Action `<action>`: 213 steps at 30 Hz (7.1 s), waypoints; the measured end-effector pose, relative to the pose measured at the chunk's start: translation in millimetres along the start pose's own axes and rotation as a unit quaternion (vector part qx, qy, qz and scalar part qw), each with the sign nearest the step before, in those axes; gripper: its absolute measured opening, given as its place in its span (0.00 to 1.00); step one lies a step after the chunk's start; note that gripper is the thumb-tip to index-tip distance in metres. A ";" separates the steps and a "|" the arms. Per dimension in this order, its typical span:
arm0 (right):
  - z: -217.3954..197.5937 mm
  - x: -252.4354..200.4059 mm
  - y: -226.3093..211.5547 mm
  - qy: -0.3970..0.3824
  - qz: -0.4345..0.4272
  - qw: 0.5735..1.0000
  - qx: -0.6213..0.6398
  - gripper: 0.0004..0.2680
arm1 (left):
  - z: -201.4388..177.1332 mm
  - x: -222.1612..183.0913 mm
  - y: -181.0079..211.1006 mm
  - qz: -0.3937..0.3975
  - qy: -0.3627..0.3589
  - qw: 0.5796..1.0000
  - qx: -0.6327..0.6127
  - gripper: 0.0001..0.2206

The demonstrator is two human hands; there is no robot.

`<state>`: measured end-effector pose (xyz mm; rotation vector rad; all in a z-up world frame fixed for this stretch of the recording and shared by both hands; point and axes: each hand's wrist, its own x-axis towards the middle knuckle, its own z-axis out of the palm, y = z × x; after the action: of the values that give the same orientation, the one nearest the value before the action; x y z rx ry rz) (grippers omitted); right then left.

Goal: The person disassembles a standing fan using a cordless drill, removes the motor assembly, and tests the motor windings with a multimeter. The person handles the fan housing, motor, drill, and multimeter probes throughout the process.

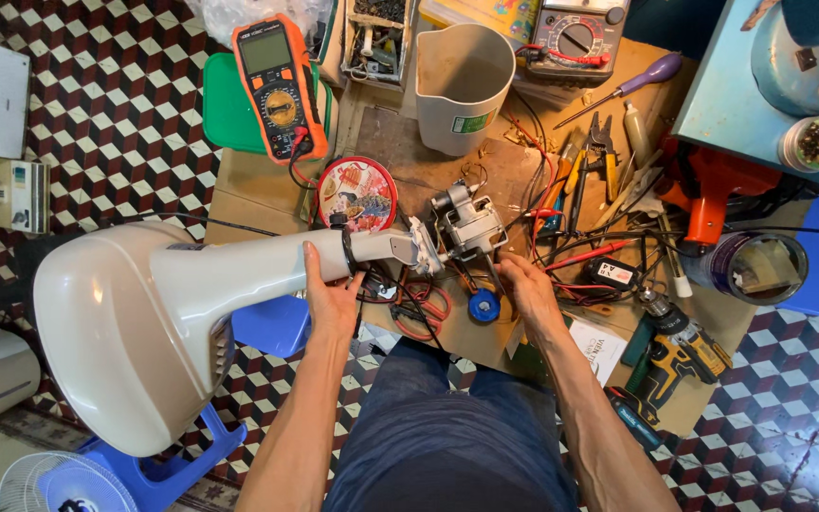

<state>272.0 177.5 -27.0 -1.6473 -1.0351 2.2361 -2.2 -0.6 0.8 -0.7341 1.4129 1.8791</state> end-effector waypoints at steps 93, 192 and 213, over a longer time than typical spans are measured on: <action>55.1 -20.6 7.7 -0.156 0.106 0.981 0.036 0.12 | 32.5 -44.4 -74.1 0.043 -0.157 0.874 0.458 0.20; -278.8 -16.8 -57.2 0.393 0.041 0.905 0.157 0.17 | -1.5 31.5 31.0 -0.004 -0.018 0.949 0.314 0.25; -17.0 -0.6 -106.0 0.144 -0.026 0.973 0.176 0.12 | 94.2 38.7 25.9 -0.055 0.075 0.976 0.198 0.46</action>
<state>260.7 263.1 36.7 -1.6910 -0.5650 1.9316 -50.6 92.1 10.8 -0.7467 1.7364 1.4185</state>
